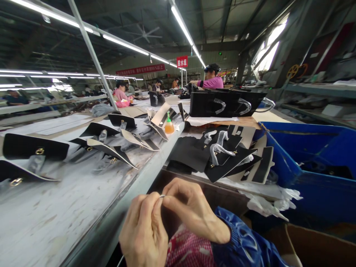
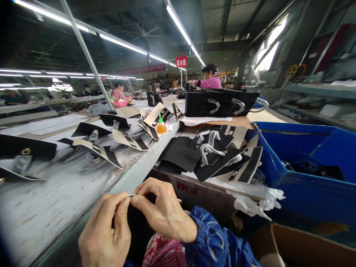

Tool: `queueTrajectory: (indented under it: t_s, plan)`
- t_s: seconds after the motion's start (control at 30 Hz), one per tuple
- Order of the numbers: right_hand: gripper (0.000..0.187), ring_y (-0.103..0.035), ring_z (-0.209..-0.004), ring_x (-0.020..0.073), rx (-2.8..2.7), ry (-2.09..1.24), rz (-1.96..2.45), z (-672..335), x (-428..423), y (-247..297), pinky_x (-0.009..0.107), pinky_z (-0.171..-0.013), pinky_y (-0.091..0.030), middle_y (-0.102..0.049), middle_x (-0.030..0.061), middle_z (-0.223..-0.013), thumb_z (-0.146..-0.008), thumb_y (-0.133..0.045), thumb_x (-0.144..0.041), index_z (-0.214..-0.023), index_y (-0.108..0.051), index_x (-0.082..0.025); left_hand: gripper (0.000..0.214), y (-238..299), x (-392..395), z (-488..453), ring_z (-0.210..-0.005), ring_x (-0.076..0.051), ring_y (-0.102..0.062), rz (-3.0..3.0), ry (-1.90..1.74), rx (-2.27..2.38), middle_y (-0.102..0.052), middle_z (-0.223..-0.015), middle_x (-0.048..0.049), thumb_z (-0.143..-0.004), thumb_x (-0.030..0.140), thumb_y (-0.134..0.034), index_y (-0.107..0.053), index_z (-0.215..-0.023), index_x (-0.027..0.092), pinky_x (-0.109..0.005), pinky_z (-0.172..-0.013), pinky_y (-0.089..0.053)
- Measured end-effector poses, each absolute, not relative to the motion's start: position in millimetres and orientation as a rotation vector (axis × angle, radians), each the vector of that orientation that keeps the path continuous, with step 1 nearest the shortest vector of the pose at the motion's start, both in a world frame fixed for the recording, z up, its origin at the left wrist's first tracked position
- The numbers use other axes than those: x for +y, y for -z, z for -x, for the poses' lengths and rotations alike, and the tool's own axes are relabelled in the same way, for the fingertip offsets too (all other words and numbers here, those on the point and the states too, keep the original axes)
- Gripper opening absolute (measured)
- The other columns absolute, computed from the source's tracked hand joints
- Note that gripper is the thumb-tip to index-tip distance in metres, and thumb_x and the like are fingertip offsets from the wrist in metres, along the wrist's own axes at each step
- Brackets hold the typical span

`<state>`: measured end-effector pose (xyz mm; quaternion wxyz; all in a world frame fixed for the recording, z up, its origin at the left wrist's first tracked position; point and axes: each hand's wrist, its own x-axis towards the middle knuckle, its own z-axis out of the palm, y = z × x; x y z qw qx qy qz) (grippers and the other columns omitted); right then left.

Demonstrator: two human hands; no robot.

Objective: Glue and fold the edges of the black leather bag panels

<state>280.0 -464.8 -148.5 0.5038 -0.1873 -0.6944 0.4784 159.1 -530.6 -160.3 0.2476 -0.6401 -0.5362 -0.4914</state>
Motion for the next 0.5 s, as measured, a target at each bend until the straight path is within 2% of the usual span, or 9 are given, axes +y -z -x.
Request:
queueTrajectory:
  t_s: [0.1,0.2,0.33,0.43,0.5]
  plan:
    - [0.025,-0.068,-0.076,0.0144,-1.786,-1.126,0.441,-289,-464,140,0.024,-0.072,-0.053,-0.074,0.0048,-0.083,-0.093,-0.066,-0.029,-0.073,-0.068,-0.016,0.009,160,-528,-155,-0.070,-0.009,-0.054,1.752,1.414,-1.470,-0.055,-0.077,0.0007,-0.096,0.010,-0.053,-0.056,-0.095,0.019,-0.017,-0.073,-0.044]
    - [0.033,-0.073,-0.086,0.0169,-1.982,-1.204,0.277,-308,-459,125,0.025,-0.079,-0.055,-0.077,0.0083,-0.094,-0.100,-0.057,-0.039,-0.086,-0.075,-0.014,0.016,160,-531,-142,-0.066,-0.008,-0.053,1.722,1.507,-1.583,-0.054,-0.075,0.0030,-0.100,0.015,-0.047,-0.054,-0.088,0.021,-0.016,-0.069,-0.042]
    - [0.040,-0.074,-0.092,0.0181,-2.053,-1.330,0.185,-318,-441,119,0.027,-0.083,-0.057,-0.078,0.0103,-0.102,-0.101,-0.054,-0.045,-0.091,-0.077,-0.014,0.029,158,-538,-132,-0.073,-0.010,-0.051,1.643,2.063,-1.805,-0.052,-0.075,0.0017,-0.103,0.026,-0.045,-0.052,-0.075,0.022,-0.020,-0.071,-0.040]
    - [0.036,-0.066,-0.114,0.0216,-2.127,-1.326,0.084,-299,-425,133,0.033,-0.101,-0.049,-0.071,0.0116,-0.123,-0.097,-0.061,-0.047,-0.110,-0.072,-0.015,0.035,149,-533,-144,-0.072,-0.014,-0.049,1.909,2.464,-1.407,-0.045,-0.067,0.0005,-0.102,0.028,-0.041,-0.046,-0.068,0.021,-0.028,-0.076,-0.044]
    - [0.042,-0.064,-0.109,0.0215,-2.210,-1.439,-0.040,-281,-419,146,0.032,-0.099,-0.049,-0.069,0.0089,-0.118,-0.091,-0.066,-0.053,-0.110,-0.069,-0.016,0.039,143,-529,-154,-0.066,-0.015,-0.045,2.007,2.673,-1.075,-0.041,-0.061,0.0009,-0.101,0.032,-0.042,-0.044,-0.064,0.020,-0.031,-0.073,-0.046]
